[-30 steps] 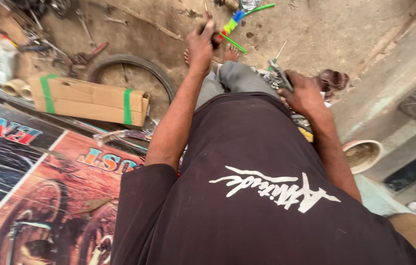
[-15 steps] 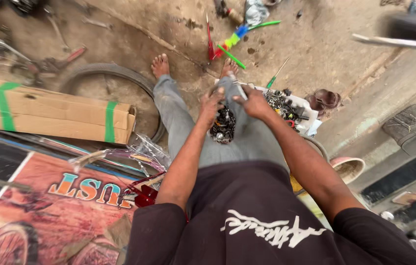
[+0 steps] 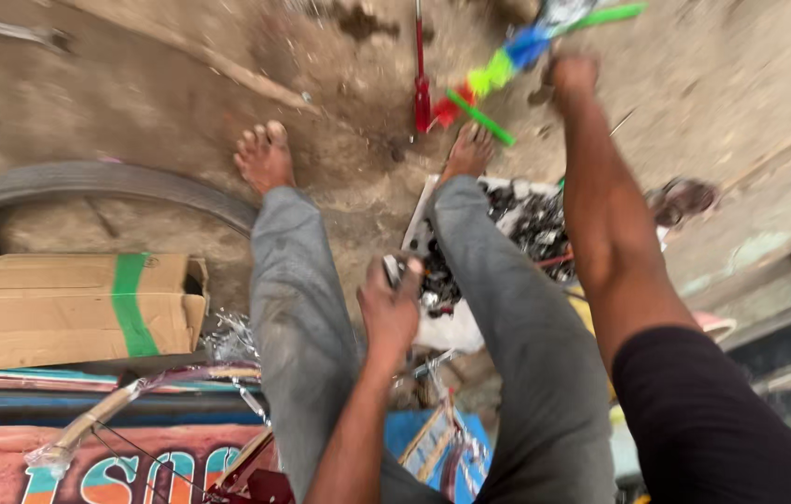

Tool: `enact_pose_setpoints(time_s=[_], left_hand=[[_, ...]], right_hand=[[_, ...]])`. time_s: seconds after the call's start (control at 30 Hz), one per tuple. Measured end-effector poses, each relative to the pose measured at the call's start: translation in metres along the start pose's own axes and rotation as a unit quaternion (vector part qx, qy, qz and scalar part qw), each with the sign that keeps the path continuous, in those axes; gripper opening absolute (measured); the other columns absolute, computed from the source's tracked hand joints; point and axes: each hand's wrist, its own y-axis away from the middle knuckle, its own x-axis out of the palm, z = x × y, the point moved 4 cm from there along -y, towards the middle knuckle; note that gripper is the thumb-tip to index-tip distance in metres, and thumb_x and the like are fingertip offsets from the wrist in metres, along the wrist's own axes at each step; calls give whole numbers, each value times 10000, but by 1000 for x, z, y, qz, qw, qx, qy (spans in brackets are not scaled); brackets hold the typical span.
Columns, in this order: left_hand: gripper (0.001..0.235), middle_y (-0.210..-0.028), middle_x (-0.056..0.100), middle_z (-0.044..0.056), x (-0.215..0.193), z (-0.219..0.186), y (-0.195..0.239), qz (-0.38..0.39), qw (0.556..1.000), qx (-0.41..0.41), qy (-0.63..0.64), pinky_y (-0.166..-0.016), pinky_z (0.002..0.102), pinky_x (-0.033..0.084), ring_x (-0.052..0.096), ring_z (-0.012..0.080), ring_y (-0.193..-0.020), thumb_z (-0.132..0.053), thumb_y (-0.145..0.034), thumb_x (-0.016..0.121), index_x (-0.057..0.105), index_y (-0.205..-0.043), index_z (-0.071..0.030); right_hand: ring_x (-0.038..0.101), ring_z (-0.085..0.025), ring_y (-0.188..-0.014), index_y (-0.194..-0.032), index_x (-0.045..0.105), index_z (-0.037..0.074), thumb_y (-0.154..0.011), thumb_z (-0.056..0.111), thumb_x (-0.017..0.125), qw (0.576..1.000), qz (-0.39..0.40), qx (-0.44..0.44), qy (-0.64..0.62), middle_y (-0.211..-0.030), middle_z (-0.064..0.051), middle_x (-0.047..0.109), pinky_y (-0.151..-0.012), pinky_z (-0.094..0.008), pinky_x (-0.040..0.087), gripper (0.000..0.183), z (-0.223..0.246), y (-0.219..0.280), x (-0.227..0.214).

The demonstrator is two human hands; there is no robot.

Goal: The person repairs a purple bicycle by first using a screwdriver to adjust the front basket. They then use pliers to cut a green zip tie securing the handlebar bell and remove the tie. Finally, they use a hammer to tap the handlebar grip into place.

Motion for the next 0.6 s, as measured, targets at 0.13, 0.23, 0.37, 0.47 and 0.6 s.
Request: enact_pose_setpoints(time_s=[0.13,0.23,0.37,0.47,0.6], left_hand=[[159,-682,631,95,-2,-11,9,76,989,-128,18,-591,346,462,545,154,-626,-181,-927,713,712,-1000,-40],[168,-759,686,30,-3,-15,-1,43,995,-89,4,-646,286,515,612,104,-684,-173,-918,722,694,-1016,-39],[155,-807,673,22,2,-16,-10,27,994,-93,57,-653,266,496,577,91,-729,-137,-932,717,680,-1027,-20],[145,-827,683,14,4,-10,-12,1,994,-89,57,-676,251,513,600,80,-747,-116,-934,723,671,-1023,-14],[167,-812,645,7,13,-5,-20,-9,991,-93,95,-644,240,485,569,71,-722,-118,-920,744,672,-1041,-30]], right_hand=[[606,-249,-709,-1091,619,40,-959,117,593,991,-48,33,-118,-870,-138,704,-615,-439,431,155,-43,-47,21],[592,-279,-732,-1127,587,38,-966,115,581,976,-67,55,-202,-884,-154,693,-636,-469,420,178,-82,-40,16],[573,-319,-763,-1175,544,36,-977,112,565,927,-83,39,-362,-903,-175,680,-664,-510,404,214,-86,-50,-20],[662,-283,-910,-1202,603,98,-1036,166,554,978,-134,-159,14,-1024,-129,724,-826,-473,510,186,-100,-23,-38],[676,-388,-1035,-1138,731,91,-800,178,750,827,74,-377,411,-1097,-187,727,-903,-498,531,350,-131,51,16]])
